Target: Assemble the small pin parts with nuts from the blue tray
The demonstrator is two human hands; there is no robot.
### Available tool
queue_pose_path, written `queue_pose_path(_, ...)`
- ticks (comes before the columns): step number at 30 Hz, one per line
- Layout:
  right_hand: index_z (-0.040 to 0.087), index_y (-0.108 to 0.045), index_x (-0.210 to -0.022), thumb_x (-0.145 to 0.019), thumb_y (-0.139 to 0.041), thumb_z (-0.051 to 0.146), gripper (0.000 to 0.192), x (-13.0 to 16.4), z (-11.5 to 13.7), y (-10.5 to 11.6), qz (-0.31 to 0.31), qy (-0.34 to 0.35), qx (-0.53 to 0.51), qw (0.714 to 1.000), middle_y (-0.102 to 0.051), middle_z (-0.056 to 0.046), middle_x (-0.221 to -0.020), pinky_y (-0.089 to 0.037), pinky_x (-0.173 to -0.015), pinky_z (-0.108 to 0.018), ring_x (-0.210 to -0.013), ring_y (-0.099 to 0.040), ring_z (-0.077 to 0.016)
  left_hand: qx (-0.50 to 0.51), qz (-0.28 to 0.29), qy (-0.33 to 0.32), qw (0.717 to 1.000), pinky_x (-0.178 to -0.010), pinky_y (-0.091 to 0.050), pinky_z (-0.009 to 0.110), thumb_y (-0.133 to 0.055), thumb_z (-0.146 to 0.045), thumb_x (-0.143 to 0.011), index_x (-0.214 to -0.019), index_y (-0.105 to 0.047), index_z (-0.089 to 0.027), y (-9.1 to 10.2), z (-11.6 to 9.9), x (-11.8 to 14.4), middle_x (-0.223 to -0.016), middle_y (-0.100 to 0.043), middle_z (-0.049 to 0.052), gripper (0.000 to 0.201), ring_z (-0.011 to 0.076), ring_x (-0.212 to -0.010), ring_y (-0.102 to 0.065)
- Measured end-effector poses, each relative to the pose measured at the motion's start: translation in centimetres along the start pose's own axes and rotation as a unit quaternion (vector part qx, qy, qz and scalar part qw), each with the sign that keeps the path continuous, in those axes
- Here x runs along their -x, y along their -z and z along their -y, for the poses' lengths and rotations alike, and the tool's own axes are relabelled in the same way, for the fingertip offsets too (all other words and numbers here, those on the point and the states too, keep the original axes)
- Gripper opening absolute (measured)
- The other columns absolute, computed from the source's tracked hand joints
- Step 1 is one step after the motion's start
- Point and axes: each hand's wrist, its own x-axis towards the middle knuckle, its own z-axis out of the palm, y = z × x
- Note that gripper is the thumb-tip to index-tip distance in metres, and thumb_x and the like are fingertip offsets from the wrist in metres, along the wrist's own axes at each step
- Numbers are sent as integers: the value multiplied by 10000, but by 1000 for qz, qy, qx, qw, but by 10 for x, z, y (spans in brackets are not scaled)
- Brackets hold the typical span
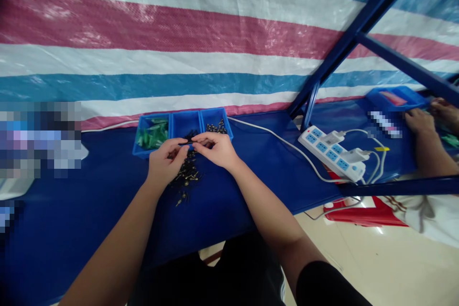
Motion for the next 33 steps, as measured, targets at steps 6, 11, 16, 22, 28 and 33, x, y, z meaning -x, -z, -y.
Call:
queue_pose_path(6,163,-769,-998,-833,-748,334,238,1,2,-1,10,2,9,1000,-786,-58,-855,-596,-673,-272,-702,-730,-143,-9,-9,-8,1000,-582,-478,202,-645,-340,-922,-1010,-703,-209,-1,2,1,-745,-691,-16,168,93,-605,-631)
queue_pose_path(11,172,-769,-987,-837,-749,328,217,1,3,-3,16,16,20,1000,-786,-50,-856,-595,-673,-269,-712,-724,-137,6,-11,-2,1000,-578,-486,211,-621,-335,-930,-1017,-672,-206,-2,8,3,-821,-692,0,164,92,-601,-624)
queue_pose_path(16,180,-766,-982,-843,-746,335,209,2,5,-4,14,13,27,999,-785,-48,-860,-598,-670,-275,-717,-720,-138,20,4,8,1000,-577,-488,215,-610,-343,-939,-1039,-658,-208,-2,9,3,-768,-668,-8,174,93,-577,-601)
queue_pose_path(22,175,-767,-981,-845,-744,330,208,2,3,-5,15,18,29,999,-781,-50,-847,-594,-669,-271,-701,-711,-136,18,26,8,999,-585,-482,222,-572,-335,-963,-943,-657,-199,0,7,3,-681,-634,-10,162,103,-573,-597)
queue_pose_path(28,160,-769,-988,-843,-739,320,218,1,1,-4,5,17,22,1000,-780,-54,-836,-583,-657,-262,-693,-714,-137,15,2,4,1000,-591,-485,213,-638,-363,-926,-1108,-674,-203,0,3,2,-705,-653,-24,245,95,-566,-596)
queue_pose_path(33,175,-771,-984,-842,-742,340,219,1,2,-4,3,5,26,1000,-782,-46,-840,-586,-662,-262,-698,-714,-135,-9,-9,0,1000,-585,-474,206,-645,-368,-921,-1040,-702,-207,-1,2,1,-728,-672,-18,209,90,-577,-598)
